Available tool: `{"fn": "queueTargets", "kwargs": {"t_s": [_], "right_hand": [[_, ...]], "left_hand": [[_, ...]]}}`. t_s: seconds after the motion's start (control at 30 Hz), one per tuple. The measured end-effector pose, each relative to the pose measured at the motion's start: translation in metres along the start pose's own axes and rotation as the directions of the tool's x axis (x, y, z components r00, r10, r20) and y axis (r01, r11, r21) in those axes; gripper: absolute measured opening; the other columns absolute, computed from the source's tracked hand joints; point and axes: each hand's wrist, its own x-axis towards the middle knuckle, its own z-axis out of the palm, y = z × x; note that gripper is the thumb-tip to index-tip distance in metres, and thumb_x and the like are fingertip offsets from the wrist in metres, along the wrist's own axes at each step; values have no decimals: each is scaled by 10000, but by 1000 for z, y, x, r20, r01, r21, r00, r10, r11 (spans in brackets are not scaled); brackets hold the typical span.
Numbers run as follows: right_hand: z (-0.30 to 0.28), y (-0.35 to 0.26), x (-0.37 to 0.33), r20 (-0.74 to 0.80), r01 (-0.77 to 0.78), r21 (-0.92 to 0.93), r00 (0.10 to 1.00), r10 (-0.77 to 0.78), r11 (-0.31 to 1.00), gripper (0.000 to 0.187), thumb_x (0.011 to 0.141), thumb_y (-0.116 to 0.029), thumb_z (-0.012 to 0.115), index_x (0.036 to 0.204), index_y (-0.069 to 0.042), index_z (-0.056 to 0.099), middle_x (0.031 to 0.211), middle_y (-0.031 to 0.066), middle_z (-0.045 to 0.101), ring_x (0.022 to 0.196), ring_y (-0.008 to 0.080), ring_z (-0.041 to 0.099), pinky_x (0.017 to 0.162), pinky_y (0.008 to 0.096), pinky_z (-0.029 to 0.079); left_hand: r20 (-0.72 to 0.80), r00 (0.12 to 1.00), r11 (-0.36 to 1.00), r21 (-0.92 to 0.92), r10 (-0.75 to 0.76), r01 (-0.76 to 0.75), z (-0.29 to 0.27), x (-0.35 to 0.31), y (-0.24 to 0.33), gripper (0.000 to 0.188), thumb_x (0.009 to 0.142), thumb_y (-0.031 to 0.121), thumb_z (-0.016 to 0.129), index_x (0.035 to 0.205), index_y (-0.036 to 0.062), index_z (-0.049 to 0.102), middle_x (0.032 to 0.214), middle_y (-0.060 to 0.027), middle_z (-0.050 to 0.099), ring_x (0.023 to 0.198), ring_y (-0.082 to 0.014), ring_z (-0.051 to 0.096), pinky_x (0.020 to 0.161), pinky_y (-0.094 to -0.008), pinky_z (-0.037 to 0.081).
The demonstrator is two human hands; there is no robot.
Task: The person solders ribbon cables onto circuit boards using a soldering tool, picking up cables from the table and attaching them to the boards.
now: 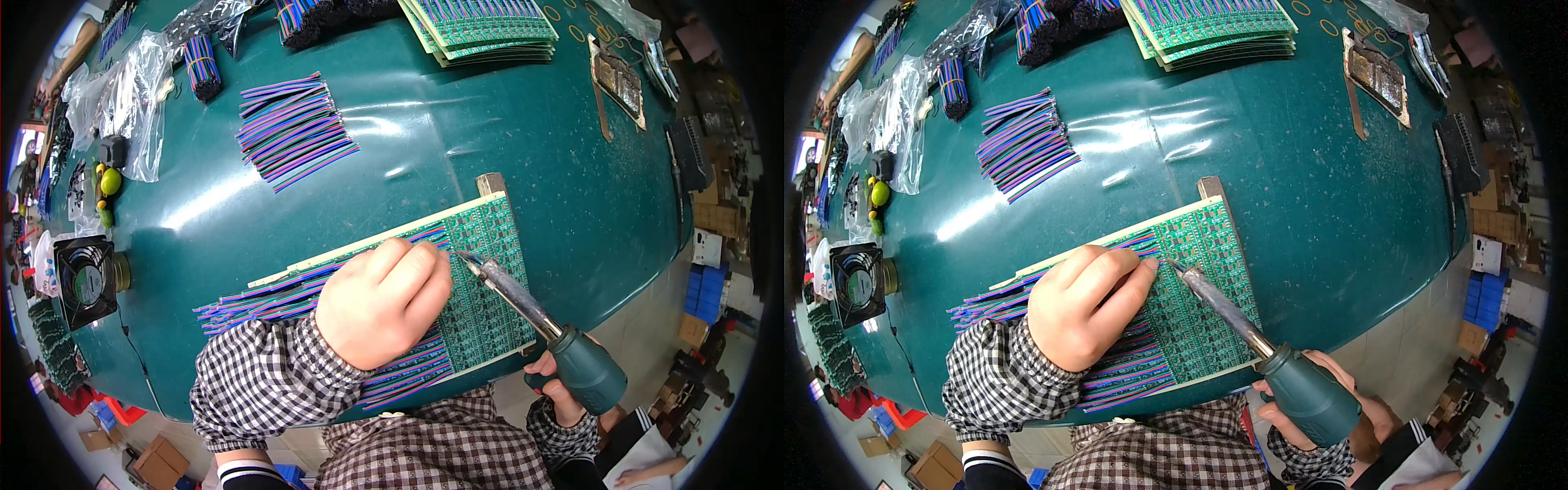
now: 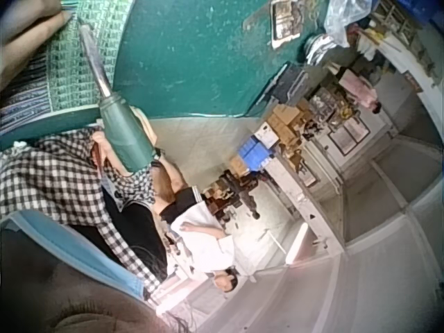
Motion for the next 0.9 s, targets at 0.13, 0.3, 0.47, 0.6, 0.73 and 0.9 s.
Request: {"fn": "queueTargets", "kwargs": {"t_s": [0.13, 0.3, 0.47, 0.6, 0.73, 0.9], "right_hand": [[-3, -1, -1, 21, -10, -46, 1000, 11, 999, 368, 826, -415, 763, 868, -50, 746, 782, 28, 735, 718, 226, 654, 717, 364, 528], [-5, 2, -2, 45, -20, -34, 999, 21, 999, 365, 814, -410, 768, 882, -52, 741, 785, 25, 738, 710, 221, 651, 711, 363, 528], [-3, -1, 0, 18, -49, -24, 999, 50, 998, 362, 799, -405, 782, 864, -53, 735, 790, 24, 739, 707, 206, 652, 708, 357, 524], [0, -2, 1, 9, -41, 3, 999, 41, 999, 357, 792, -399, 791, 858, -54, 731, 788, 23, 738, 711, 201, 654, 707, 354, 521], [0, -1, 0, 11, -44, -4, 999, 44, 999, 365, 791, -406, 794, 866, -54, 731, 789, 21, 739, 711, 202, 653, 709, 354, 522], [0, -1, -1, 4, -45, 1, 999, 45, 999, 369, 802, -407, 790, 866, -49, 731, 784, 20, 738, 706, 205, 652, 714, 355, 523]], "left_hand": [[-35, 999, 999, -49, -7, 5, 2, 1, -4, 309, 682, 70, 660, 980, -8, 687, 934, -85, 604, 789, -220, 611, 663, -327, 533], [-63, 998, 995, -103, -23, 17, 5, 1, -7, 299, 671, 60, 677, 964, 2, 688, 920, -75, 607, 784, -220, 608, 649, -331, 525], [-57, 998, 999, -46, 14, -17, 4, 1, -5, 320, 677, 76, 654, 984, -9, 685, 944, -85, 604, 794, -225, 614, 660, -332, 535], [-19, 1000, 1000, -19, 21, -22, 0, 1, -2, 344, 675, 82, 643, 999, -26, 679, 953, -99, 601, 805, -230, 618, 673, -331, 544], [-8, 1000, 1000, -9, 17, -17, 0, 0, -1, 362, 667, 84, 642, 1007, -37, 675, 954, -107, 604, 811, -232, 621, 683, -329, 551], [1, 1000, 1000, 3, 14, -14, 0, 1, 0, 367, 666, 86, 642, 1010, -35, 677, 956, -106, 608, 814, -231, 621, 687, -326, 552]]}}
